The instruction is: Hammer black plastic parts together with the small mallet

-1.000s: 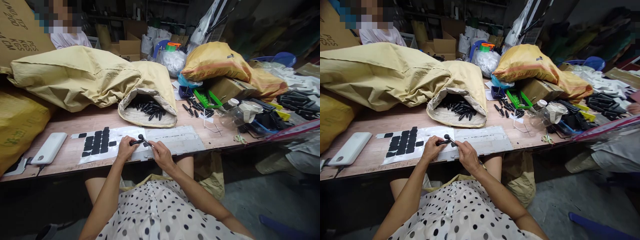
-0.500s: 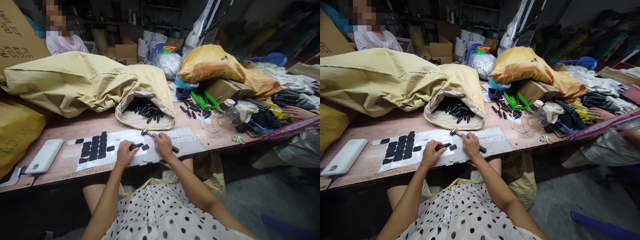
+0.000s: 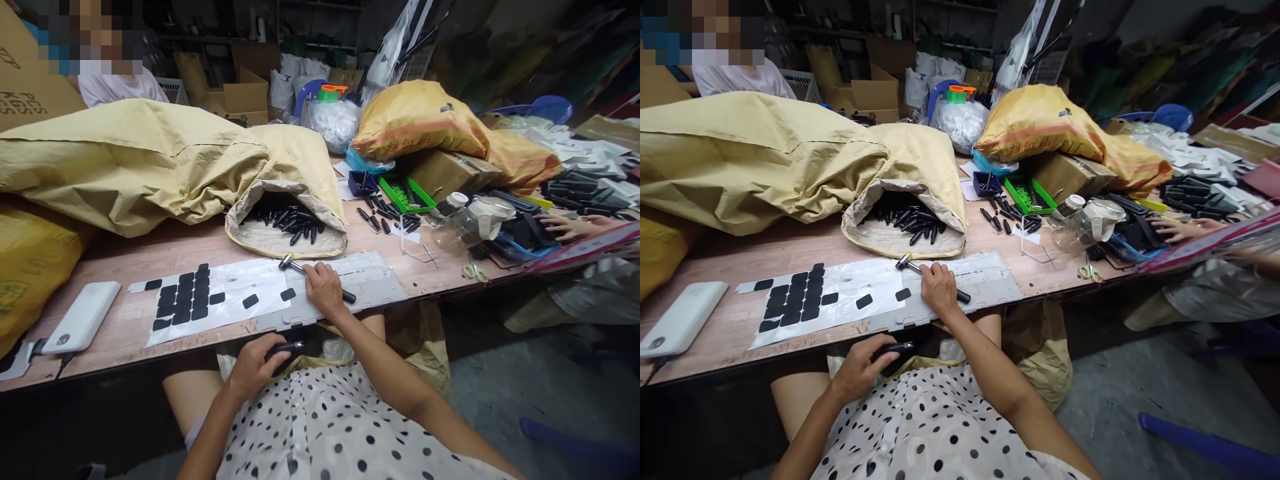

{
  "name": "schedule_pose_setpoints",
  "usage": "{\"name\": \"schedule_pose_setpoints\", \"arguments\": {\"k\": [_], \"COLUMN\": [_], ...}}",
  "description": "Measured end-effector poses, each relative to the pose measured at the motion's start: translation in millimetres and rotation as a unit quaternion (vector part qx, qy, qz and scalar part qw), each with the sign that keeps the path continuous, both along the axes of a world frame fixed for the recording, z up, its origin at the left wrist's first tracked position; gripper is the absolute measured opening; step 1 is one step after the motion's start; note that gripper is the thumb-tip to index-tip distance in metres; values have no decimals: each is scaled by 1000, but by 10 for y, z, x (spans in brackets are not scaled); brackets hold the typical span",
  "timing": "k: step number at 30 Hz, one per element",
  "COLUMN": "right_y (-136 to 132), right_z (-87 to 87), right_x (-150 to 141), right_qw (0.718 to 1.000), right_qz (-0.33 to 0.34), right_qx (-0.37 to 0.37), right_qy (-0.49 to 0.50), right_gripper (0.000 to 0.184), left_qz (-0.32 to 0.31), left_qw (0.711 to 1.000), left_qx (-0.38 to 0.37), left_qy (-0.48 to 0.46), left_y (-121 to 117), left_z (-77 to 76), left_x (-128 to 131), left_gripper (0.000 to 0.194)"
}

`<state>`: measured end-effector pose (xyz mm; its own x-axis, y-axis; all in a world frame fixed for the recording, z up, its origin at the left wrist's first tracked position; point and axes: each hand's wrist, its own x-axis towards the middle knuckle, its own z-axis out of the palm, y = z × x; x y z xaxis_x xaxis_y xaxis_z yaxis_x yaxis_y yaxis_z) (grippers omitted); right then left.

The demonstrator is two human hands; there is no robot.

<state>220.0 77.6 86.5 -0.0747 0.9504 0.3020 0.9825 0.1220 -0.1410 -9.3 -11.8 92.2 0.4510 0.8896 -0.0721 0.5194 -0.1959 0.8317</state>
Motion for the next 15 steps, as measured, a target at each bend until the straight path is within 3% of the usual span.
{"name": "schedule_pose_setpoints", "arguments": {"k": [5, 8, 11, 15], "right_y": [-2, -5, -9, -16], "right_z": [19, 29, 32, 33], "right_x": [-9, -12, -15, -24], "right_qw": [1000, 1000, 1000, 1000], "right_qz": [0, -1, 1, 0], "right_qx": [-1, 1, 1, -7], "right_qy": [-1, -1, -3, -9], "right_gripper": [29, 29, 29, 30], "left_qz": [67, 75, 16, -154], "left_qw": [979, 958, 962, 969], "left_qx": [-97, -125, -124, -143], "left_qy": [166, 246, 244, 129], "left_y": [-109, -62, -29, 159], "left_z": [-477, -598, -398, 185], "left_x": [8, -15, -8, 125], "left_gripper": [30, 25, 30, 32]}}
